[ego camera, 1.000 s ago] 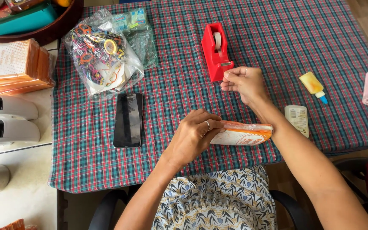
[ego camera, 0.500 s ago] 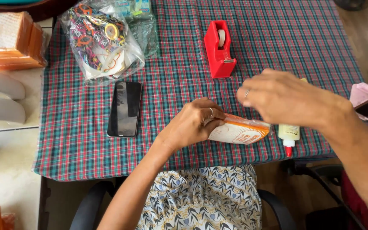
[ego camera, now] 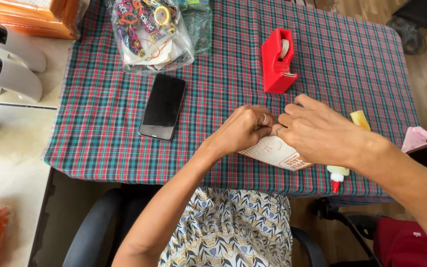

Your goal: The person places stacks of orange paper bags into larger white paper outer bags, using their hands to align the edges and smooth the surface of the bags.

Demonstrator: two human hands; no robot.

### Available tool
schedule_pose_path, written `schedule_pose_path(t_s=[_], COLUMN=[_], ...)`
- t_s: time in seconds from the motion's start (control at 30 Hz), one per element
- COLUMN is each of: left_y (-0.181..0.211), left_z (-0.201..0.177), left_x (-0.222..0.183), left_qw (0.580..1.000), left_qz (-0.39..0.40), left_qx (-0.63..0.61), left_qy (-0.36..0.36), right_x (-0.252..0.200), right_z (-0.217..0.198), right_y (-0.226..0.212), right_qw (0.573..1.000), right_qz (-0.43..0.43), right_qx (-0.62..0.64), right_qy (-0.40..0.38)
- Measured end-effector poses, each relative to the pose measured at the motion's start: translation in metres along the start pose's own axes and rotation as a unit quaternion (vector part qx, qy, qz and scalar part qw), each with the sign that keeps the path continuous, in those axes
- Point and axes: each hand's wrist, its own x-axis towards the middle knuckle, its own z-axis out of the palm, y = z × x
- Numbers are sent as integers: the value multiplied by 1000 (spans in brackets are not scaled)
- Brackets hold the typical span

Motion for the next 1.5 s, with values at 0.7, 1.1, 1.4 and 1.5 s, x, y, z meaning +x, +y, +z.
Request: schedule_pose_path(t_s=[0.7, 1.1, 1.4, 1.5], left_y=[40, 48, 46, 49], left_z=[-10, -13, -14, -23], left_x=[-18, -27, -20, -7], left_qw=[994, 987, 986, 992], left_qz=[-59, -87, -101, -76], left_qx=[-89, -116, -100, -48], left_qy=[-12, -65, -87, -86], right_x=[-15, 8, 10, -8], right_z=[18, 90, 148, 152], right_y=[7, 13, -27, -31], right_qw=[952, 634, 587, 671], right_qz=[-29, -44, 91, 164], right_qx=[304, 770, 804, 712], right_qy=[26, 50, 32, 121])
